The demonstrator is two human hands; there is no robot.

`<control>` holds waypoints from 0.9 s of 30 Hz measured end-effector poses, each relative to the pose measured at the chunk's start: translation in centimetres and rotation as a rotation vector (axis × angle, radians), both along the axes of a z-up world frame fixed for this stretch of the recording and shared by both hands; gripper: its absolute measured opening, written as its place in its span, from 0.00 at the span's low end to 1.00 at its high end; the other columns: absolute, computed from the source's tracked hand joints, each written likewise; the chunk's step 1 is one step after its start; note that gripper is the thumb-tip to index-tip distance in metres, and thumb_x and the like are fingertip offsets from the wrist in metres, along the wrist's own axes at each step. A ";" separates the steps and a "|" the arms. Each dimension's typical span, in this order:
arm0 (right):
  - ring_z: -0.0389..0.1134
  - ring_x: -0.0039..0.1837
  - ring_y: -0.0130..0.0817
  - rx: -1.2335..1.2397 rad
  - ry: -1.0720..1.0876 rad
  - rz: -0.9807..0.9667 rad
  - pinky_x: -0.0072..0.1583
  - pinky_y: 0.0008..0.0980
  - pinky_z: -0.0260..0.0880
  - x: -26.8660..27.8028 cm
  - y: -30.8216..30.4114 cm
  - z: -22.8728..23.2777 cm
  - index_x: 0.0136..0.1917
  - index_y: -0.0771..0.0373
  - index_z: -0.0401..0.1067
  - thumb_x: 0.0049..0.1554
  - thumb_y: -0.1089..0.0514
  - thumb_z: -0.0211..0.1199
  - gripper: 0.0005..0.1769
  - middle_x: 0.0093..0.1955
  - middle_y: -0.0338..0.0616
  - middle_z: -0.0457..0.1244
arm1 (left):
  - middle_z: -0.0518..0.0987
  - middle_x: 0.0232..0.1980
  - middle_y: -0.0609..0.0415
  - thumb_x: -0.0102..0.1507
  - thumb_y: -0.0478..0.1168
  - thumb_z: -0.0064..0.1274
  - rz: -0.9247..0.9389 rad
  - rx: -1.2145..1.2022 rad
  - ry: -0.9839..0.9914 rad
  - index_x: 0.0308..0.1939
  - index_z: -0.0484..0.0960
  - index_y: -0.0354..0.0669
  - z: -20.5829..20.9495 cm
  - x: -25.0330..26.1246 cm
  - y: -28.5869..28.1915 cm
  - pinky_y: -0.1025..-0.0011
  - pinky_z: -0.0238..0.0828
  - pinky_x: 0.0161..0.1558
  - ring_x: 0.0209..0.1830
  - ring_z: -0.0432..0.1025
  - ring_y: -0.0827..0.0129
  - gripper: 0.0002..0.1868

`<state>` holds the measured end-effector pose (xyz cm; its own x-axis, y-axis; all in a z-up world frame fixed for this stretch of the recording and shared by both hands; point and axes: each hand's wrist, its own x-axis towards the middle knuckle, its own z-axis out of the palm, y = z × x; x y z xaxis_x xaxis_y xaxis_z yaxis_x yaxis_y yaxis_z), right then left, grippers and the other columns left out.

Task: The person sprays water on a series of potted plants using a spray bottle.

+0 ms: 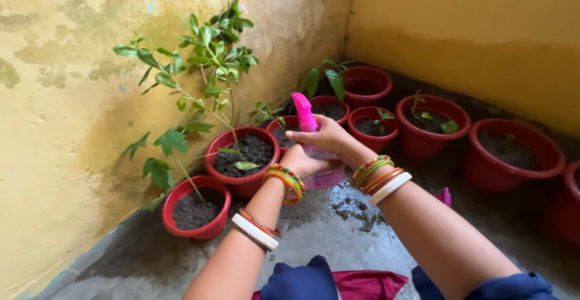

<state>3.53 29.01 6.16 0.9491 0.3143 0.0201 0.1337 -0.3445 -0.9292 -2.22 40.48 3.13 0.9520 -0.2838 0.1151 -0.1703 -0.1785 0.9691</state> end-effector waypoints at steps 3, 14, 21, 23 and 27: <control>0.69 0.48 0.25 0.003 0.006 0.002 0.52 0.30 0.72 -0.5 0.8 -0.3 0.61 0.64 0.72 0.42 0.42 0.80 0.40 0.48 0.40 0.70 | 0.84 0.53 0.54 0.49 0.39 0.69 -0.035 -0.064 0.017 0.56 0.77 0.40 -0.4 -0.3 0.4 0.67 0.79 0.54 0.52 0.80 0.67 0.32; 0.68 0.43 0.26 0.140 0.013 -0.029 0.47 0.31 0.73 -1.3 2.6 -0.3 0.55 0.64 0.72 0.42 0.46 0.80 0.34 0.43 0.38 0.68 | 0.79 0.55 0.51 0.39 0.41 0.77 0.257 -0.059 -0.012 0.61 0.61 0.40 -1.8 -1.3 1.6 0.67 0.78 0.55 0.52 0.78 0.67 0.53; 0.69 0.44 0.23 0.109 -0.095 -0.005 0.49 0.28 0.73 -3.5 4.5 1.1 0.57 0.63 0.73 0.42 0.46 0.81 0.34 0.43 0.36 0.69 | 0.77 0.60 0.49 0.38 0.43 0.79 0.357 -0.162 -0.106 0.65 0.60 0.37 -1.4 -4.6 3.0 0.66 0.78 0.59 0.57 0.77 0.65 0.57; 0.70 0.45 0.23 0.121 -0.107 0.017 0.49 0.28 0.73 -4.3 5.3 1.7 0.58 0.63 0.73 0.42 0.46 0.80 0.35 0.44 0.37 0.70 | 0.74 0.61 0.50 0.38 0.43 0.79 0.409 -0.210 -0.114 0.67 0.54 0.39 -0.8 -5.9 3.3 0.67 0.76 0.59 0.58 0.75 0.66 0.61; 0.69 0.49 0.24 0.134 -0.177 0.077 0.53 0.29 0.72 -5.7 7.3 2.7 0.62 0.62 0.71 0.41 0.45 0.80 0.39 0.47 0.37 0.69 | 0.77 0.59 0.50 0.40 0.43 0.78 0.488 -0.188 -0.196 0.66 0.60 0.40 1.4 -9.1 4.9 0.67 0.75 0.57 0.57 0.76 0.66 0.56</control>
<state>-2.19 36.30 8.84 0.9005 0.3686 0.2309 0.3200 -0.2020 -0.9256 -11.35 45.43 4.57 0.9235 0.2271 0.3090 -0.2911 -0.1093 0.9504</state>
